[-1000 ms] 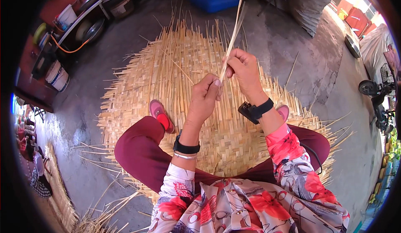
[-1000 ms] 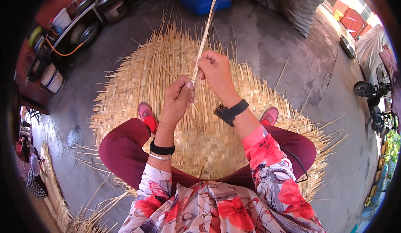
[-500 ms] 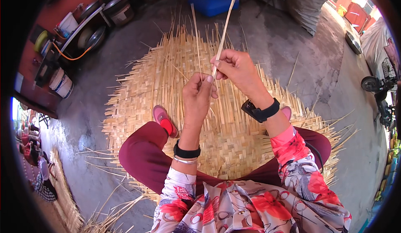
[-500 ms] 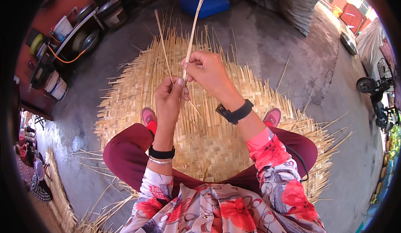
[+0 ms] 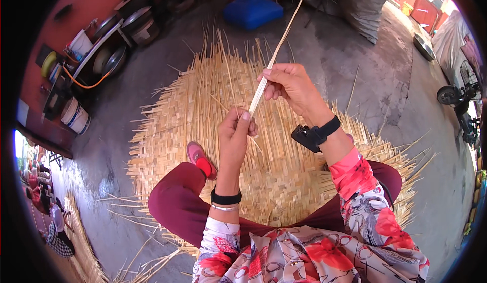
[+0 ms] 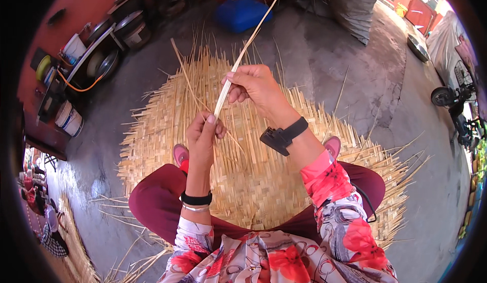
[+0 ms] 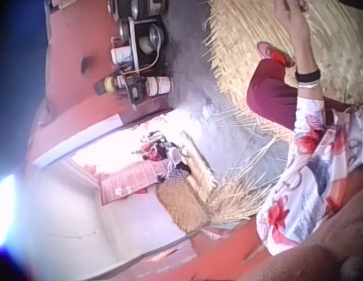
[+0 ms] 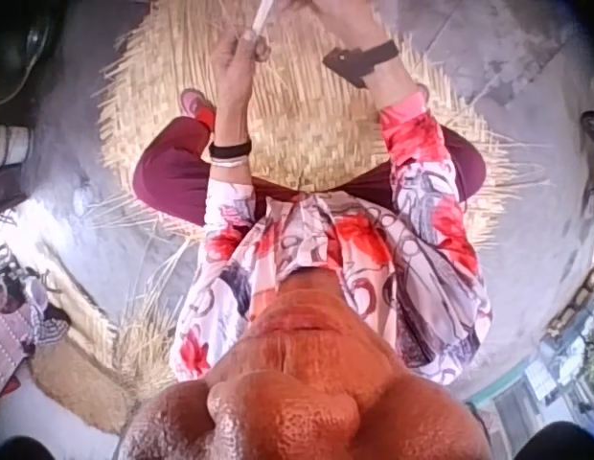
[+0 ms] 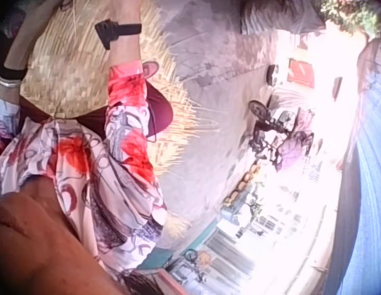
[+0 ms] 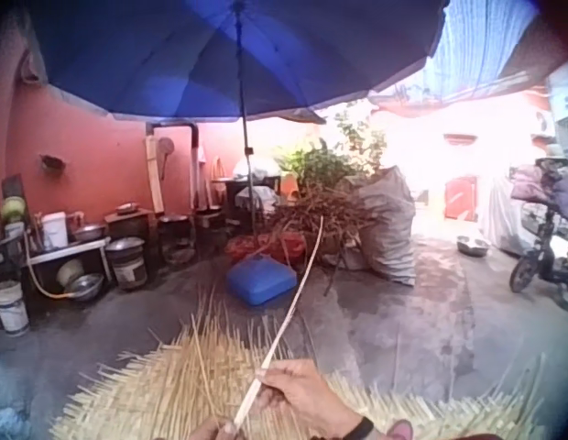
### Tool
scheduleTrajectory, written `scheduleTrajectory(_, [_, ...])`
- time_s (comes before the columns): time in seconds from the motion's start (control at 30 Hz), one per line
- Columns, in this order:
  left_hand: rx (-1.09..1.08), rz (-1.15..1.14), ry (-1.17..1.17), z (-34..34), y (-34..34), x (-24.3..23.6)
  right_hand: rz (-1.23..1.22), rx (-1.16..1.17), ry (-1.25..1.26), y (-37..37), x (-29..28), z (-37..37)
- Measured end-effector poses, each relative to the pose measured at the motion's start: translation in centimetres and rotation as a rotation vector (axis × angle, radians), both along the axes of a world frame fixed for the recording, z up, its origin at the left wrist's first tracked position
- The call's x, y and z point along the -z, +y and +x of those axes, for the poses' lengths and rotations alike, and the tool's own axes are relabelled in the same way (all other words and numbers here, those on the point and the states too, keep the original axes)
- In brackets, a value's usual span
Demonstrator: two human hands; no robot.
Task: Weaving thin strips of bamboo or reed together by hand to create a large circular mat.
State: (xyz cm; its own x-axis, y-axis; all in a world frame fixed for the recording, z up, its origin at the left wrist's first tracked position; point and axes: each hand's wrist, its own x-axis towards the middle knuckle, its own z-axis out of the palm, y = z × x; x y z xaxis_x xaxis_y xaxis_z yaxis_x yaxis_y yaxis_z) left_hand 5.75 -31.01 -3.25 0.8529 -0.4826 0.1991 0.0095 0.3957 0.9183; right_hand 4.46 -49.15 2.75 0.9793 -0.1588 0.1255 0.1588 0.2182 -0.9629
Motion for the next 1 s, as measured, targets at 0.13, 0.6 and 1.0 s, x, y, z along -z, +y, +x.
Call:
scheduleTrajectory(0.13, [0.043, 0.021, -0.027, -0.4, 1.3, 0.1, 0.141, 0.023, 0.009, -1.3, -0.4, 0.3])
scheduleTrajectory(0.6, [-0.192, 0.245, -0.169, 0.6, 1.0, -5.2, -0.156, 0.04, -0.106, 3.6, -1.8, -0.6])
scheduleTrajectory(1.0, [-0.107, 0.175, -0.128, 0.4, 3.4, -3.9, -0.036, -0.19, -0.068, 4.1, -1.3, -1.2])
